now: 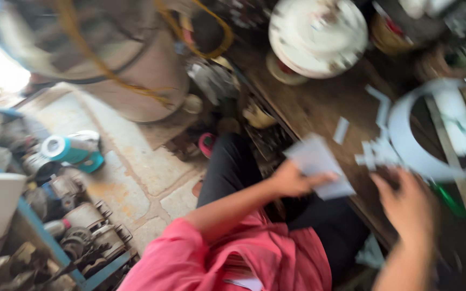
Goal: The person folds a long strip of white paper on a workbench, then uses scissors to cut the strip into many small rectangular pieces. The cut pieces accumulate on the bench as the person continues cutting.
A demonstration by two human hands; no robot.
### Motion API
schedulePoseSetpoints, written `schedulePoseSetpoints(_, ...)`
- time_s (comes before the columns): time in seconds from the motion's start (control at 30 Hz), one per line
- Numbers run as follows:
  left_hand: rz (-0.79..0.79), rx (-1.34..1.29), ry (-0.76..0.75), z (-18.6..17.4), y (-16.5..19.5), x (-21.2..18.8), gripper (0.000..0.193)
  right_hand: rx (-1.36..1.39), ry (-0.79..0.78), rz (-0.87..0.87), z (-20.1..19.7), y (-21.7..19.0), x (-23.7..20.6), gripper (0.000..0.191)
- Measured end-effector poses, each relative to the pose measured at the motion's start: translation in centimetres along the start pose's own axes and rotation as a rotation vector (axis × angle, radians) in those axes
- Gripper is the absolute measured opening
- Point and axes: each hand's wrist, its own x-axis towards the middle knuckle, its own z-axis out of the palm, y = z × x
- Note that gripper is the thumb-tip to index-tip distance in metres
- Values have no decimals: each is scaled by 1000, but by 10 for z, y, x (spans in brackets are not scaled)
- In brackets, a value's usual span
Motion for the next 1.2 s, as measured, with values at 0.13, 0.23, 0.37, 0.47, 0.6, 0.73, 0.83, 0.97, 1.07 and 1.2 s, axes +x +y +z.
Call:
schedulePoseSetpoints(0.13, -427, -6, 229, -39, -4, -69, 26, 195, 158, -280, 37, -58, 64, 59)
schedulePoseSetpoints(0.23, -601, -162, 376, -65, 1, -112, 26, 118, -138, -11, 41, -88, 113, 86)
schedulePoseSetpoints(0.37, -491, -139, 434, -84, 14, -142, 27, -164, 10, -73, 23, -102, 147, 95)
schedulePoseSetpoints(0.47, -519, -169, 453, -87, 15, -141, 29, -170, -91, 36, 14, -98, 154, 98)
schedulePoseSetpoints(0.6, -525, -249, 447, -81, 6, -121, 29, -204, -234, 50, 18, -85, 137, 105)
schedulePoseSetpoints(0.73, -506, -143, 464, -63, -7, -91, 26, -301, -147, 40, 29, -75, 97, 88)
schedulePoseSetpoints(0.83, -425, -158, 420, -41, -13, -66, 25, -224, 23, -90, 48, -74, 90, 64)
schedulePoseSetpoints(0.97, -341, -251, 432, -16, -12, -38, 27, -50, 145, -176, 58, -58, 88, 32)
schedulePoseSetpoints(1.07, -477, -407, 472, -8, -4, -27, 30, -69, 135, -80, 52, -23, 73, 16)
schedulePoseSetpoints(1.2, -436, -486, 454, 1, 3, -18, 32, 79, 307, -44, 23, 14, 23, 16)
